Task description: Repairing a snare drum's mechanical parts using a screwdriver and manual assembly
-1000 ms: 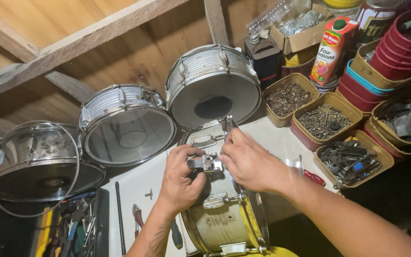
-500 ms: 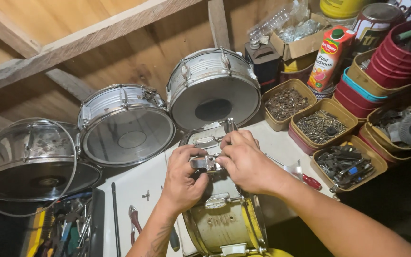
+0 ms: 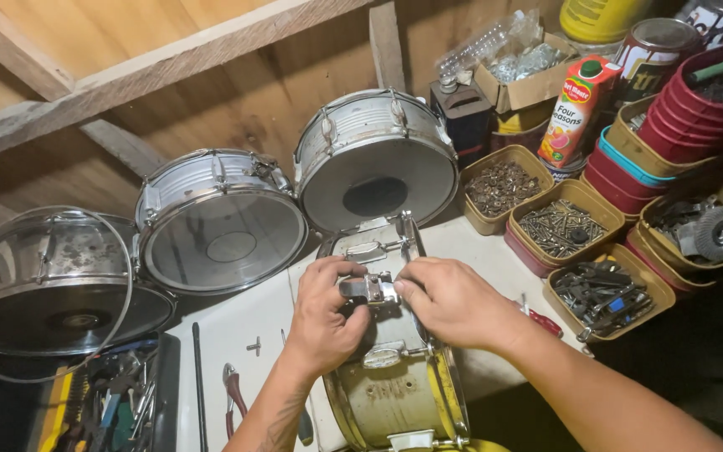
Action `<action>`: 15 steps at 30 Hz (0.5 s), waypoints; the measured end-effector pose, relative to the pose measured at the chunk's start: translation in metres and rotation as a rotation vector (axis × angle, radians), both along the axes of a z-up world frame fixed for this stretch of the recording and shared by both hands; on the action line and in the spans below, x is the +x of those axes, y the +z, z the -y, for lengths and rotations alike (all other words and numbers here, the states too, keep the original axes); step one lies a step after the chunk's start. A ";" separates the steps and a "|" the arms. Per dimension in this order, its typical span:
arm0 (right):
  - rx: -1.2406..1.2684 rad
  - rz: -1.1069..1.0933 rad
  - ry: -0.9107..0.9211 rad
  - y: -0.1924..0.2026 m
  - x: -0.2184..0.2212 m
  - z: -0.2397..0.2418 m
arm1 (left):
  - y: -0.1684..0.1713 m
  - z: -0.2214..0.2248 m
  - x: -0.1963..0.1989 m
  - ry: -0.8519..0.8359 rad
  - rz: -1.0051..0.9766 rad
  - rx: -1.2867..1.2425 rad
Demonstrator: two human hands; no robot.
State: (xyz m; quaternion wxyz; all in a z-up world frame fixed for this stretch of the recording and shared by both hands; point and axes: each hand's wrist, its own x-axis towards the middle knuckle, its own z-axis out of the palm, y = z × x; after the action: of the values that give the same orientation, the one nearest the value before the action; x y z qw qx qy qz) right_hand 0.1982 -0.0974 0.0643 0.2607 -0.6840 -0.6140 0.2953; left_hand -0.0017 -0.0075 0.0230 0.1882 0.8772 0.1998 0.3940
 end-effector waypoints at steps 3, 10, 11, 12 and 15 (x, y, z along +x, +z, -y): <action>-0.055 -0.013 -0.058 -0.002 0.001 -0.006 | -0.001 -0.001 0.000 -0.009 0.012 0.015; -0.114 -0.002 -0.020 0.001 0.006 -0.009 | -0.001 0.000 0.000 -0.002 0.010 0.010; -0.115 0.004 -0.009 0.000 0.007 -0.011 | -0.002 0.000 0.000 -0.002 0.009 0.014; -0.115 0.011 0.002 -0.001 0.008 -0.012 | -0.002 -0.001 0.000 -0.002 0.009 0.017; -0.104 0.019 0.015 -0.005 0.011 -0.016 | -0.001 -0.001 0.000 0.005 -0.004 0.002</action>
State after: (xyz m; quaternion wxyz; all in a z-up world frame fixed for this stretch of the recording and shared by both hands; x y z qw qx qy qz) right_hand 0.2088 -0.0814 0.0589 0.2167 -0.6947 -0.6054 0.3223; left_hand -0.0016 -0.0068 0.0225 0.1858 0.8777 0.2017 0.3931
